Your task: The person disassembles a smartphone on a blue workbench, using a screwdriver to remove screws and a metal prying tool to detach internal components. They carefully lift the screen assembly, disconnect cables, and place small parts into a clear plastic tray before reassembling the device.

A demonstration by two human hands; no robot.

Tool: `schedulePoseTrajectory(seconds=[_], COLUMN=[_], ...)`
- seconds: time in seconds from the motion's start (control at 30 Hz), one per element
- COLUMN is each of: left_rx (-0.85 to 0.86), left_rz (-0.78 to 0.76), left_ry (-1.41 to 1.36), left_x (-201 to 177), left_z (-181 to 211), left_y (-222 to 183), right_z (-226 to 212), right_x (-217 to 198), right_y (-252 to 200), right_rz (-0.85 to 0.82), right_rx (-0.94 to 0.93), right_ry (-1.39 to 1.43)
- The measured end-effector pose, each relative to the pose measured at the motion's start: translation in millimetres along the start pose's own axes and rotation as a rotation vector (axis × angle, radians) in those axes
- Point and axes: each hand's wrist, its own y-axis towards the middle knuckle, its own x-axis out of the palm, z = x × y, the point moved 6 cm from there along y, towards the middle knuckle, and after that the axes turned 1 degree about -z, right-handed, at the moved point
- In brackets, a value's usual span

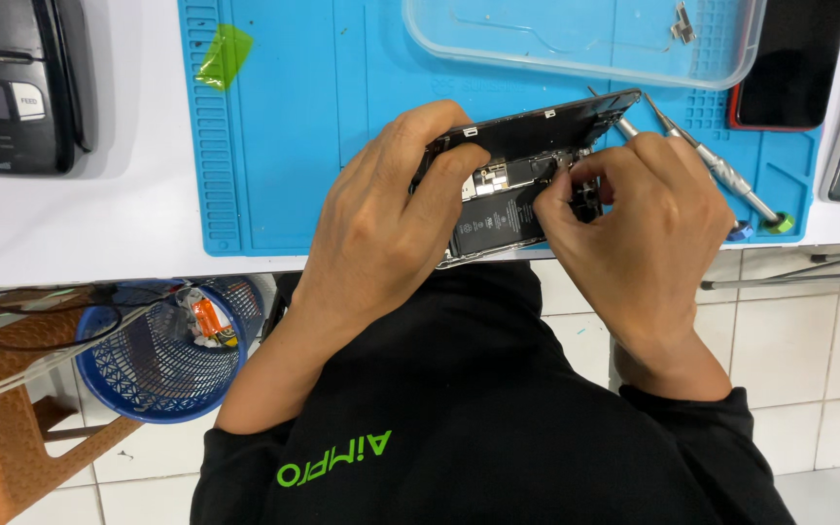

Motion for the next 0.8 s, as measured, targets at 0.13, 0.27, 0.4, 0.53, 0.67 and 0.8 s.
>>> schedulePoseTrajectory(seconds=[0.13, 0.27, 0.4, 0.53, 0.67, 0.8], left_rx=[-0.003, 0.005, -0.001, -0.01, -0.012, -0.011], left_rz=[0.001, -0.001, 0.001, -0.007, -0.011, -0.009], left_ry=[-0.014, -0.002, -0.004, -0.019, -0.011, -0.012], left_x=[0, 0, 0, 0, 0, 0], left_z=[0, 0, 0, -1, -1, -1], left_y=[0, 0, 0, -1, -1, 1], right_z=[0, 2, 2, -3, -3, -4], right_x=[1, 2, -1, -15, -23, -20], right_y=[2, 3, 2, 1, 0, 2], right_rz=[-0.028, -0.047, -0.065, -0.107, -0.145, -0.219], right_rx=[-0.014, -0.004, -0.011, -0.021, -0.087, -0.115], right_ry=[0.014, 0.046, 0.039, 0.136, 0.205, 0.278])
